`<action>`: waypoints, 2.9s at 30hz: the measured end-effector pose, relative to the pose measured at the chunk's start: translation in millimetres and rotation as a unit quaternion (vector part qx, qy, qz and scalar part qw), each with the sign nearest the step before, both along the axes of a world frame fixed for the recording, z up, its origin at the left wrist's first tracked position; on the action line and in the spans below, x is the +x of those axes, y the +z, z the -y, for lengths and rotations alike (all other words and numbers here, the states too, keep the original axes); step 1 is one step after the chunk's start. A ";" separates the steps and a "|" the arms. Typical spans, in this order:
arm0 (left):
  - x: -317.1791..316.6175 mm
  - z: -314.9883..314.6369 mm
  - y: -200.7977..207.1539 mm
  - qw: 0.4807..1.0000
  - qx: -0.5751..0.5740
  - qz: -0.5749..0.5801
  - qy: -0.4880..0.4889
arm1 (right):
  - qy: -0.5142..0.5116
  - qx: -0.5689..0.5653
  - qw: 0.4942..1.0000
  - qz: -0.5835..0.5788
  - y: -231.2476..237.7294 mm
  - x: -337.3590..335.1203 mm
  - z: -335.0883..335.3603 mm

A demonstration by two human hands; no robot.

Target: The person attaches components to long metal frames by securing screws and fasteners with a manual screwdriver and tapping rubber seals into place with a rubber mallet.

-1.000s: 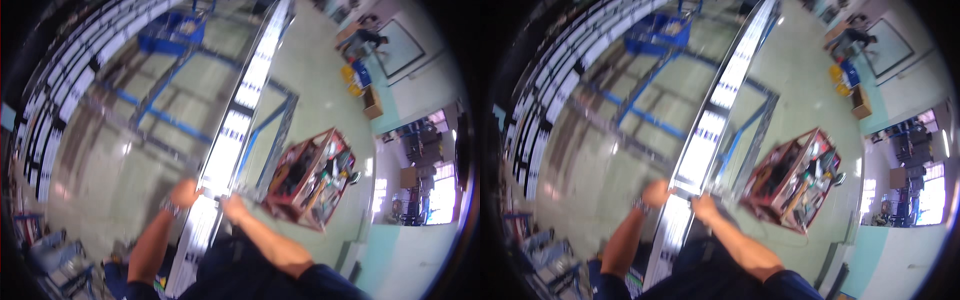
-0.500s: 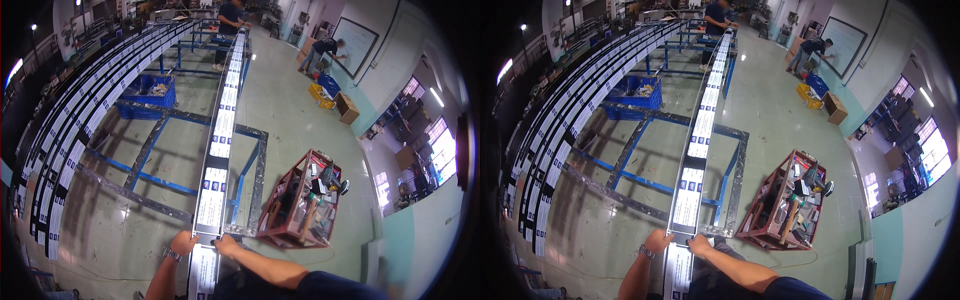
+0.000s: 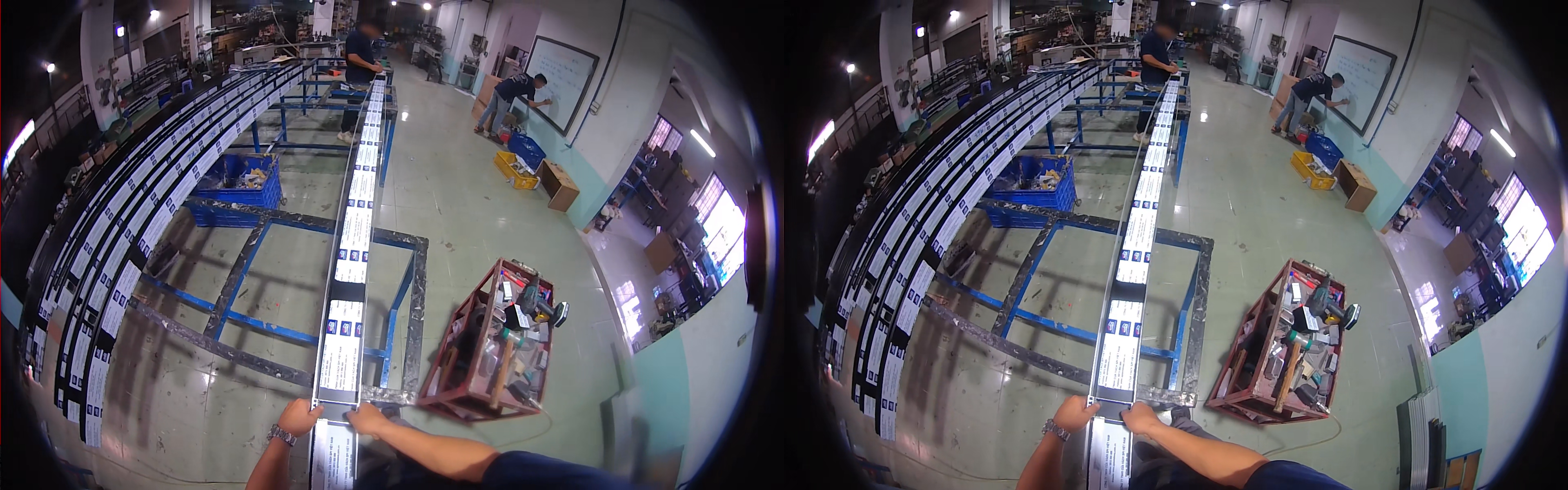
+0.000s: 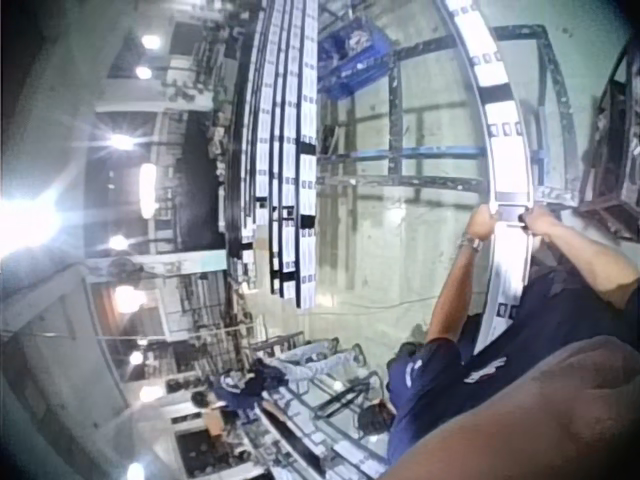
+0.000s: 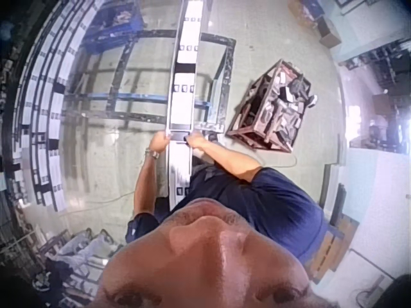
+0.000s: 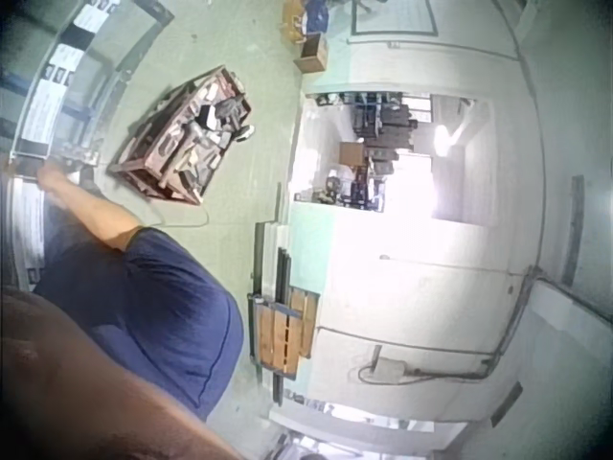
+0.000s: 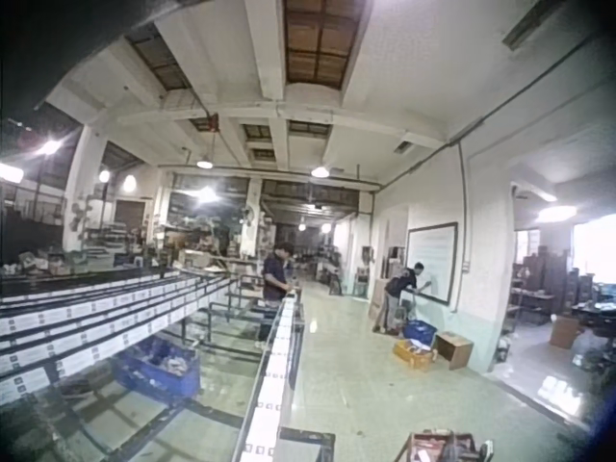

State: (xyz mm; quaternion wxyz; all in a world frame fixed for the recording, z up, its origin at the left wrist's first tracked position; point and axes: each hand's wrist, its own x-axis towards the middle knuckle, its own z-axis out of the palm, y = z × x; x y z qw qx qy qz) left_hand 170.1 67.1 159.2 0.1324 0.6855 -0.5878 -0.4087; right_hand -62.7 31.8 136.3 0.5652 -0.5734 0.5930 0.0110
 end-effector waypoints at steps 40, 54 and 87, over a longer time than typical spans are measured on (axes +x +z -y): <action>-0.8 -4.8 10.0 1.000 0.018 0.000 -0.019 | 0.011 -0.015 1.000 0.012 -3.1 -1.8 -8.0; 2.4 29.9 -18.4 0.997 -0.045 0.002 -0.065 | 0.009 -0.033 0.999 -0.041 17.6 -4.5 21.0; 0.0 1.9 -10.3 0.997 -0.066 0.027 0.000 | -0.059 0.006 0.998 -0.024 12.5 10.3 8.1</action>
